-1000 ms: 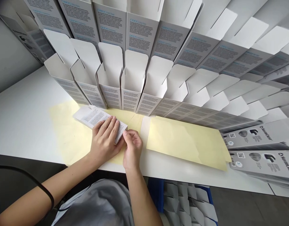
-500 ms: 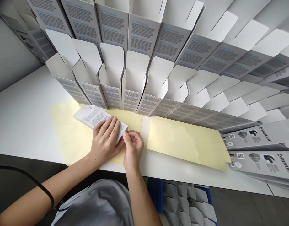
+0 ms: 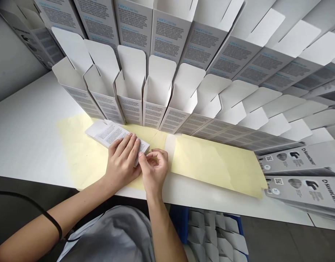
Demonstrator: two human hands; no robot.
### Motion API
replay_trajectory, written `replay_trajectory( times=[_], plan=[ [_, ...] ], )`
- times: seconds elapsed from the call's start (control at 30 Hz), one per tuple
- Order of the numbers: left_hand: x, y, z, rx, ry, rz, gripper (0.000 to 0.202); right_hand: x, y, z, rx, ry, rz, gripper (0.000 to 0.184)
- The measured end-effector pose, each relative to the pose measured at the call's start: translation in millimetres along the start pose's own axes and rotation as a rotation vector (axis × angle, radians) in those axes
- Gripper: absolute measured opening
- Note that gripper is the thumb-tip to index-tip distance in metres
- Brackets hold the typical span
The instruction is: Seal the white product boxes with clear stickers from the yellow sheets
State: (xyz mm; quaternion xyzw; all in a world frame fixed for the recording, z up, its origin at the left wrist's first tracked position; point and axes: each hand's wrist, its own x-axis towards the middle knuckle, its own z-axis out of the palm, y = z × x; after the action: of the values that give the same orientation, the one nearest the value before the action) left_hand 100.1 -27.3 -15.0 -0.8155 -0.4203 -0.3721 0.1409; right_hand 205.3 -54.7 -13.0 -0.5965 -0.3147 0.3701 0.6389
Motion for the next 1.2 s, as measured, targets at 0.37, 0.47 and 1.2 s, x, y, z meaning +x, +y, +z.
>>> replay_trajectory(
  times=[0.37,0.47,1.2],
  plan=[
    [-0.4,-0.1,1.6,0.001,0.018,0.005,0.049,7.0,-4.3,10.5,0.093,0.000,0.066,0.027],
    [-0.6,-0.8,1.7,0.001,0.018,0.009,0.048,6.1,-6.2,5.5,0.188,-0.124,0.119,0.036],
    [-1.5,-1.9,0.8,0.002,0.020,0.011,0.048,0.4,-7.7,-12.9,0.156,-0.145,0.201,0.029]
  ],
)
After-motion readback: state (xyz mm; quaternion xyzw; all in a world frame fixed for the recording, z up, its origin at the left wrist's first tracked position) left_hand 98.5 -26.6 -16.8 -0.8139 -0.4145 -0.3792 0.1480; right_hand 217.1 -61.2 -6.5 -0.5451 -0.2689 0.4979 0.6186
